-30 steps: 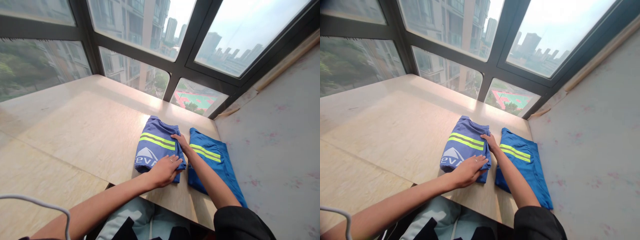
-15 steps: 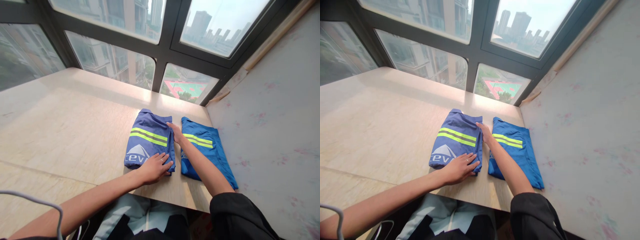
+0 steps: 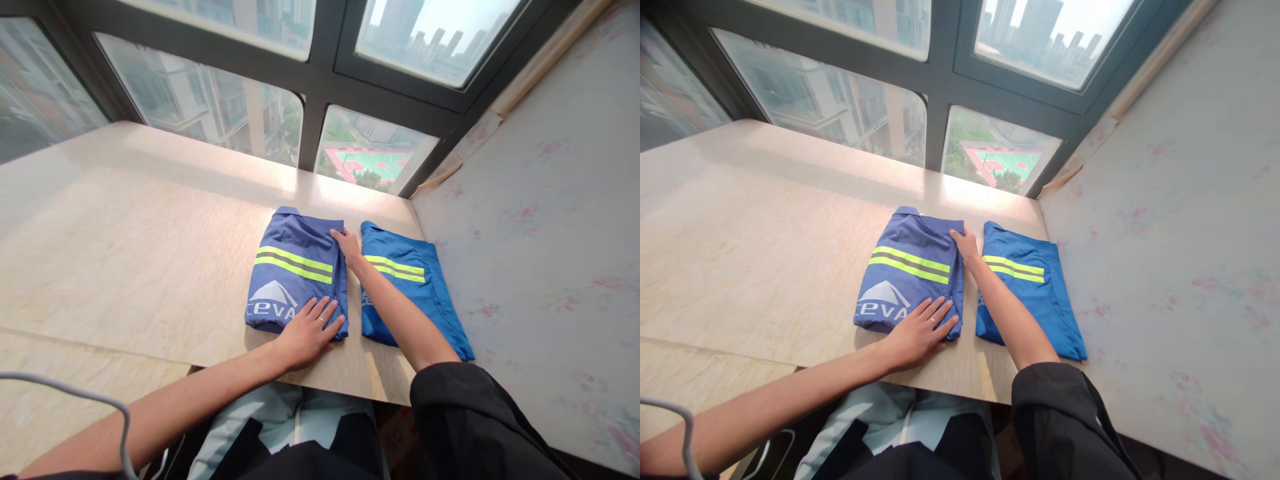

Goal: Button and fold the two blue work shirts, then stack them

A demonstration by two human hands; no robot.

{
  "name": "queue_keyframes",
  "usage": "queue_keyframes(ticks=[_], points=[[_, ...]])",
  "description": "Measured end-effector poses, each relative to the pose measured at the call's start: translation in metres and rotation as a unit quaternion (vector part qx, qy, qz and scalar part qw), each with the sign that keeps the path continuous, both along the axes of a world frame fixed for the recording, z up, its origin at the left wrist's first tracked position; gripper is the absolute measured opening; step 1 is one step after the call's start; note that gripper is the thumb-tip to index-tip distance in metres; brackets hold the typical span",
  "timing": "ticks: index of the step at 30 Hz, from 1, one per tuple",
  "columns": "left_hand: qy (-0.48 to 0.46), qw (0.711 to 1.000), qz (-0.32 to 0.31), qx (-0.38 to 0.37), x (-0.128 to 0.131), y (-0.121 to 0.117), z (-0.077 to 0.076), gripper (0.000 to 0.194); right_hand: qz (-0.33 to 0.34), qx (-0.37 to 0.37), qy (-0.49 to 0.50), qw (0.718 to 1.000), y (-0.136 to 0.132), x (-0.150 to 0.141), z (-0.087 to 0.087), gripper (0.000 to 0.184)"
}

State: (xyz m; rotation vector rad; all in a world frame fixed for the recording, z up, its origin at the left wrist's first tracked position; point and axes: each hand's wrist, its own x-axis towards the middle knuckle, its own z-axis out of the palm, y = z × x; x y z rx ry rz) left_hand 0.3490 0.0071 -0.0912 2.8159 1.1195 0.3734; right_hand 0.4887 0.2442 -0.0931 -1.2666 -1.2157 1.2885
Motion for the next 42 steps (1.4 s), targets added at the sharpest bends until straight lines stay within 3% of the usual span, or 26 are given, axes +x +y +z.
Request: queue_keyframes(ticks=[4, 7, 9, 11, 13, 17, 20, 23, 26, 33, 37, 42], points=[[-0.003, 1.000, -0.026, 0.007, -0.004, -0.002, 0.010, 0.051, 0.003, -0.010, 0.007, 1.000, 0.000, 0.002, -0.007, 0.033], [-0.047, 0.995, -0.058, 0.069, -0.019, -0.005, 0.030, 0.045, 0.001, -0.007, -0.023, 1.000, 0.000, -0.001, -0.004, 0.032], [-0.089, 0.988, -0.042, 0.121, -0.036, -0.010, 0.046, 0.050, -0.030, 0.019, -0.094, 0.995, -0.003, -0.002, 0.001, 0.037], [-0.123, 0.981, 0.000, 0.152, -0.058, -0.016, 0.059, 0.062, -0.072, 0.085, -0.213, 0.971, -0.013, -0.004, 0.009, 0.047], [-0.139, 0.977, 0.061, 0.153, -0.081, -0.023, 0.066, 0.076, -0.068, 0.177, -0.342, 0.920, -0.030, -0.008, 0.017, 0.056], [-0.143, 0.969, 0.165, 0.117, -0.114, -0.037, 0.053, 0.092, 0.080, 0.297, -0.499, 0.810, -0.074, -0.019, 0.019, 0.066], [-0.143, 0.965, 0.207, 0.072, -0.123, -0.039, 0.028, 0.095, 0.104, 0.276, -0.556, 0.777, -0.095, -0.028, 0.005, 0.070], [-0.166, 0.954, 0.246, 0.037, -0.122, -0.032, 0.004, 0.092, 0.100, 0.231, -0.580, 0.775, -0.102, -0.032, -0.013, 0.073], [-0.192, 0.945, 0.263, 0.035, -0.120, -0.024, -0.006, 0.086, 0.101, 0.217, -0.586, 0.774, -0.100, -0.031, -0.022, 0.073], [-0.177, 0.927, 0.331, 0.025, -0.140, -0.035, -0.005, 0.077, 0.100, 0.210, -0.586, 0.776, -0.098, -0.025, -0.023, 0.076], [-0.078, 0.950, 0.301, 0.015, -0.149, -0.041, -0.004, 0.063, 0.109, 0.206, -0.586, 0.776, -0.097, -0.023, -0.025, 0.078], [-0.020, 0.968, 0.250, -0.002, -0.153, -0.040, 0.010, 0.050, 0.122, 0.216, -0.585, 0.772, -0.098, -0.021, -0.026, 0.077]])
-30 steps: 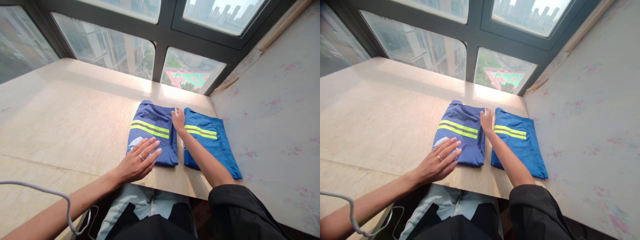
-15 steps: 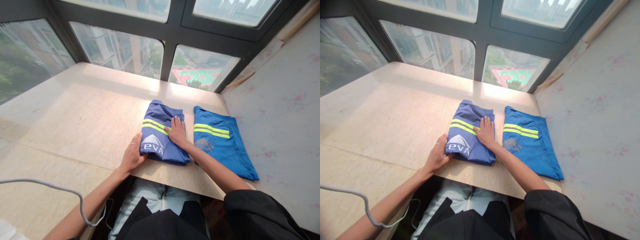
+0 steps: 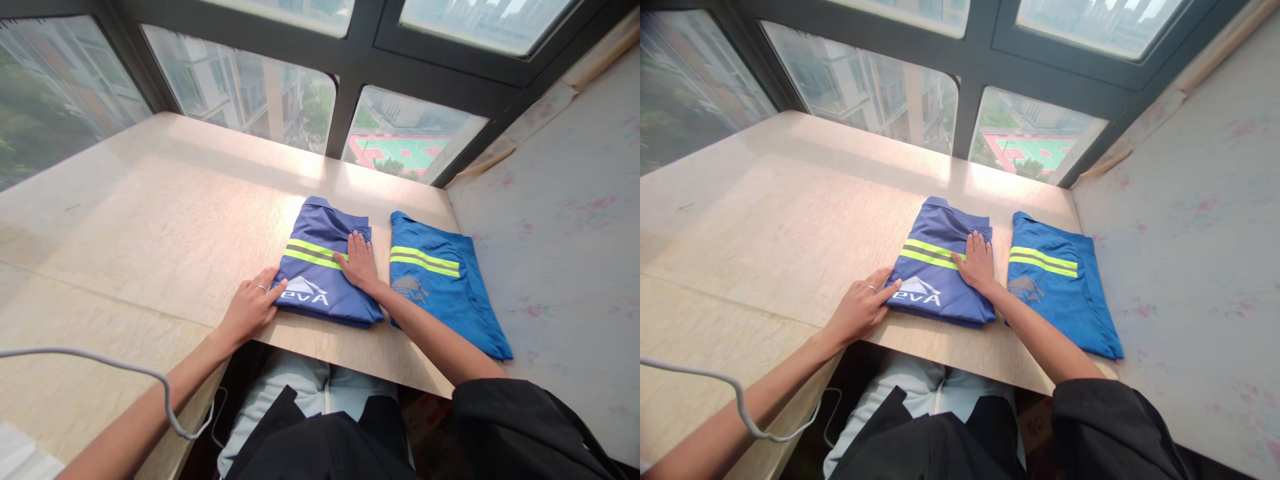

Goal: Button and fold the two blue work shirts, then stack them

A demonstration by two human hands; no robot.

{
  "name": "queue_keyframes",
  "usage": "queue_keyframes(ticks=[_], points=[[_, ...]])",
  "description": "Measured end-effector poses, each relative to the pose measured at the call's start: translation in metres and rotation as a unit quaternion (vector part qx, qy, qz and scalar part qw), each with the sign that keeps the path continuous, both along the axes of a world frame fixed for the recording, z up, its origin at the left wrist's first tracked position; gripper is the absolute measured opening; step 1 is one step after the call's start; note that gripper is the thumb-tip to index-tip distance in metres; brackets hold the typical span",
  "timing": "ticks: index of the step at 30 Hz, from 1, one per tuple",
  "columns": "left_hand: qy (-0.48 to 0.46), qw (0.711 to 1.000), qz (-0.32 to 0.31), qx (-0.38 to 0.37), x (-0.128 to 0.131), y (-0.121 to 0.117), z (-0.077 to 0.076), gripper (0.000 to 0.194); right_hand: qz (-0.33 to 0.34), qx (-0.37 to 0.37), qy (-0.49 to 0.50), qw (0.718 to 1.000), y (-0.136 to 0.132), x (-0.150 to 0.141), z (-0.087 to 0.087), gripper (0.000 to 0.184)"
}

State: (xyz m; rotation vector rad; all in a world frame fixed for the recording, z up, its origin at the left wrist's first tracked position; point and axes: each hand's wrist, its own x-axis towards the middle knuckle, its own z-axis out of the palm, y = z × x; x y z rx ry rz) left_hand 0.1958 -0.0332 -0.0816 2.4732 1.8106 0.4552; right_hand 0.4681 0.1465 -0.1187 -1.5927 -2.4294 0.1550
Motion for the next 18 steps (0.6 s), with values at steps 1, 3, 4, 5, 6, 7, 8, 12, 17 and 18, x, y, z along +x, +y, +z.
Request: queue_keyframes(ticks=[1, 3, 4, 5, 6, 7, 8, 12, 17, 18], points=[[-0.001, 1.000, -0.014, -0.007, -0.003, 0.000, 0.004, 0.049, 0.004, 0.002, -0.001, 1.000, 0.000, 0.000, 0.000, 0.077], [-0.021, 0.999, -0.036, -0.033, -0.011, 0.000, 0.011, 0.046, 0.007, 0.004, -0.008, 1.000, -0.001, 0.000, -0.001, 0.077], [-0.040, 0.997, -0.037, -0.051, -0.016, 0.002, 0.015, 0.043, 0.008, 0.005, -0.012, 1.000, -0.002, 0.000, -0.001, 0.077], [-0.064, 0.995, -0.030, -0.070, -0.019, 0.006, 0.019, 0.041, 0.007, 0.006, -0.015, 1.000, -0.002, 0.000, -0.001, 0.076], [-0.089, 0.992, -0.016, -0.083, -0.021, 0.012, 0.023, 0.043, 0.008, 0.007, -0.017, 1.000, -0.003, -0.001, -0.001, 0.076], [-0.113, 0.990, 0.003, -0.088, -0.022, 0.021, 0.027, 0.046, 0.009, 0.008, -0.018, 1.000, -0.003, -0.001, 0.000, 0.075], [-0.128, 0.988, 0.023, -0.082, -0.020, 0.033, 0.032, 0.049, 0.010, 0.008, -0.018, 1.000, -0.003, -0.001, 0.000, 0.075], [-0.098, 0.995, 0.016, -0.015, 0.008, 0.100, 0.045, 0.061, 0.010, 0.001, -0.023, 1.000, -0.003, -0.002, 0.001, 0.074], [0.025, 0.999, -0.013, -0.041, 0.047, 0.166, 0.029, 0.077, 0.006, 0.002, -0.020, 1.000, -0.005, -0.003, 0.003, 0.074], [0.039, 0.998, -0.008, -0.057, 0.049, 0.172, 0.022, 0.080, 0.006, -0.002, -0.020, 1.000, -0.006, -0.003, 0.004, 0.074]])
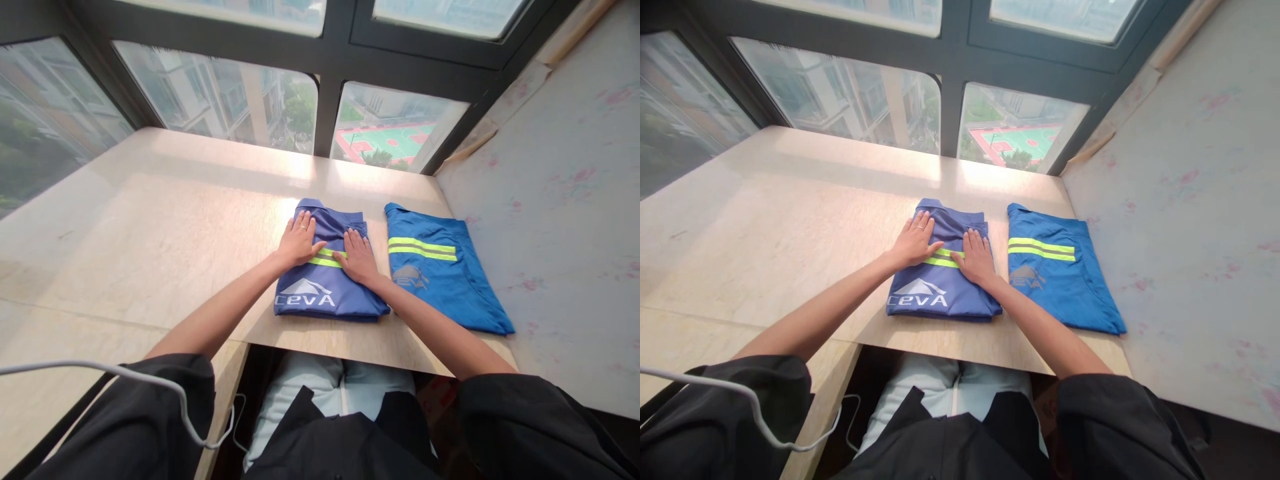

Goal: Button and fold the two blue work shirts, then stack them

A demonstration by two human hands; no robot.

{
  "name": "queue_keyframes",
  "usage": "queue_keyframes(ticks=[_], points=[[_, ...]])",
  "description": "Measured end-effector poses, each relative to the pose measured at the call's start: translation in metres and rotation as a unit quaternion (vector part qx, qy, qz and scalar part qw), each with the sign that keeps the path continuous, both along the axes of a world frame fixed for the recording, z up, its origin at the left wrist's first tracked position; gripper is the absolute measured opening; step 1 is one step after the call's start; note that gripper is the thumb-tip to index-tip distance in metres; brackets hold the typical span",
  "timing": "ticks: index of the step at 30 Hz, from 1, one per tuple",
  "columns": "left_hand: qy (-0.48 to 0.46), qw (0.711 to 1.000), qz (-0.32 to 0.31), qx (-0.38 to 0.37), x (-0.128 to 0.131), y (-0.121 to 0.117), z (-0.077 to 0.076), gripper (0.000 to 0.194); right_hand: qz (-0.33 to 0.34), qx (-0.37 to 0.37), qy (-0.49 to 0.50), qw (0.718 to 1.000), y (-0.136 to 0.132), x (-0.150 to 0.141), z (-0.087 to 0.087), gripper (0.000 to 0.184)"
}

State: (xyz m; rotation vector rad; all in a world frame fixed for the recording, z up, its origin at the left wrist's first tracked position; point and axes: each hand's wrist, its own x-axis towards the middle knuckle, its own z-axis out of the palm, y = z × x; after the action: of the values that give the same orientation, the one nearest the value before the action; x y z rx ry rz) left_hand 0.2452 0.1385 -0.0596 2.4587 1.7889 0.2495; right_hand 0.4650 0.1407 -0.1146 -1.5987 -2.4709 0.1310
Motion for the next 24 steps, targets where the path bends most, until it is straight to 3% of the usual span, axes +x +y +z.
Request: queue_keyframes(ticks=[4, 7, 13, 17, 21, 24], points=[[0.010, 0.999, 0.031, -0.031, -0.005, 0.006, -0.023, 0.089, 0.000, -0.013, -0.003, 1.000, -0.002, 0.002, 0.004, 0.073], [0.006, 0.999, 0.045, -0.021, -0.011, 0.004, -0.026, 0.095, -0.003, -0.020, -0.006, 1.000, -0.002, 0.002, 0.006, 0.072], [-0.028, 0.998, 0.050, -0.003, -0.008, 0.018, -0.001, 0.084, -0.006, -0.022, -0.016, 1.000, -0.005, 0.002, 0.007, 0.070], [-0.040, 0.996, 0.067, 0.047, 0.002, 0.036, 0.009, 0.087, 0.003, -0.019, -0.034, 0.999, 0.000, 0.000, 0.020, 0.067], [-0.020, 0.999, 0.043, 0.002, 0.006, 0.050, -0.004, 0.088, -0.027, 0.003, -0.013, 1.000, 0.026, -0.011, 0.047, 0.057], [-0.019, 0.999, 0.041, -0.004, 0.005, 0.053, -0.020, 0.088, -0.025, 0.062, 0.002, 0.998, 0.049, -0.026, 0.056, 0.059]])
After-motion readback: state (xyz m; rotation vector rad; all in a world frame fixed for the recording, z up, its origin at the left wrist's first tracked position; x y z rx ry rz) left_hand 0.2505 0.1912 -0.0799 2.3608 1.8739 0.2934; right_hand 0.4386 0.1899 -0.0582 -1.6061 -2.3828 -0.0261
